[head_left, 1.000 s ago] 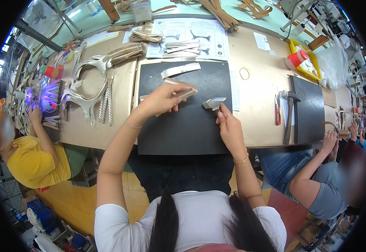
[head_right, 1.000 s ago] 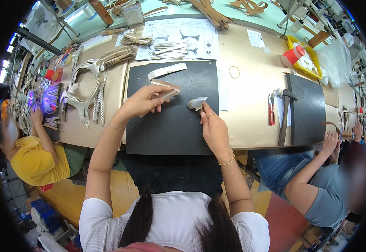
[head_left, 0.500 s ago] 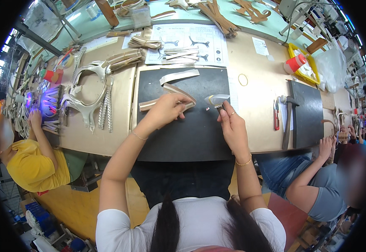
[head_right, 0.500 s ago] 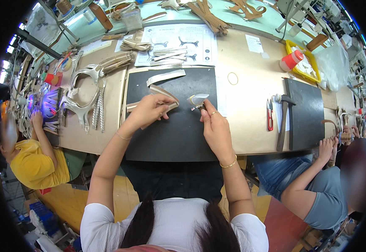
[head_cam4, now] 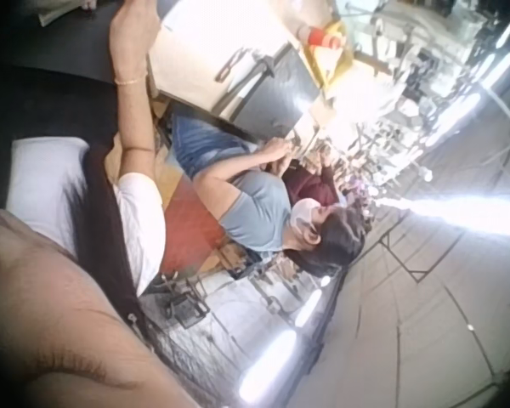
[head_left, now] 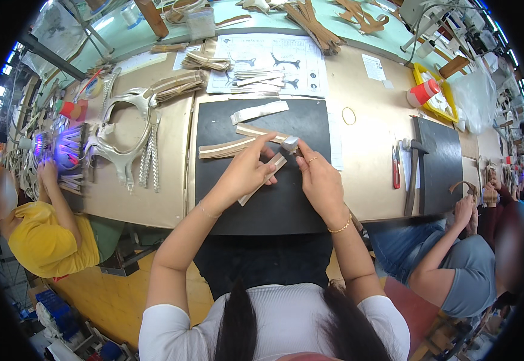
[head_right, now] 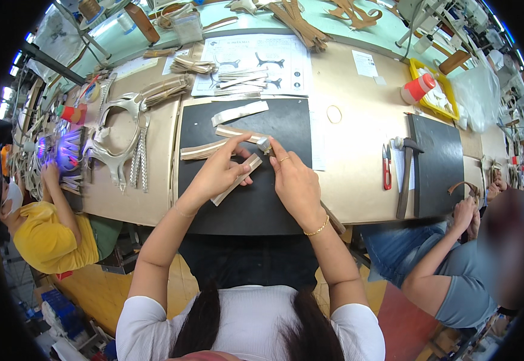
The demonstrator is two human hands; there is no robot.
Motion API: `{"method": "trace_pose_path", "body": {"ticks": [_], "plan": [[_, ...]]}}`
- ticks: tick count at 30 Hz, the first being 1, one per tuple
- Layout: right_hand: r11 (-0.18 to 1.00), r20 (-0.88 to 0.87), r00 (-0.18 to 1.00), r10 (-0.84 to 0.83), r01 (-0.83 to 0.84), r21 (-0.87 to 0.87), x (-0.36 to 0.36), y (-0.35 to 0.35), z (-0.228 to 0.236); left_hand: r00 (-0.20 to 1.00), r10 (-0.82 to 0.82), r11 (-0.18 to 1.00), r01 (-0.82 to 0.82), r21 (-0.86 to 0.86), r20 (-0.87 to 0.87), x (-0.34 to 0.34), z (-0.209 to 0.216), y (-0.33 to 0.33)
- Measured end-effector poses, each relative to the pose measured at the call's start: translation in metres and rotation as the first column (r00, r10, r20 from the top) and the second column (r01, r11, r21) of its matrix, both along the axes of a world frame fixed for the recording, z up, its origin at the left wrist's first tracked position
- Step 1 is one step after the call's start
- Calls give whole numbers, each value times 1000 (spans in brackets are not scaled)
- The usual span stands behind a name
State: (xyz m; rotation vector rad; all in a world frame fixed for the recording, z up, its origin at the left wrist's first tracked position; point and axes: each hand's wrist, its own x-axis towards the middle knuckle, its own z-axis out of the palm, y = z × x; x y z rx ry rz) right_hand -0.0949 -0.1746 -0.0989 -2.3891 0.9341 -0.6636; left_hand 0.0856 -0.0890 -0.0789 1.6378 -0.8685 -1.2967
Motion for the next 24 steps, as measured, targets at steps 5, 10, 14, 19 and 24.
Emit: {"method": "trace_pose_path", "body": {"ticks": [5, 10, 14, 19, 24], "plan": [[995, -26, 1000, 6, -3, 104, -23, 7, 6, 884, -117, 980, 176, -91, 452, -23, -17, 35], [976, -94, 994, 50, -28, 215, -49, 27, 11, 625, 80, 936, 221, -275, 777, -37, -39, 47], [973, -84, 995, 49, -28, 228, -59, 41, 12, 654, 124, 935, 174, -308, 746, -40, -45, 50], [973, -76, 996, 45, -26, 231, -58, 47, 11, 487, 157, 882, 323, -345, 859, -40, -46, 54], [984, -74, 996, 52, -38, 174, -53, 47, 13, 347, 168, 813, 482, -329, 923, -31, -47, 52]]}}
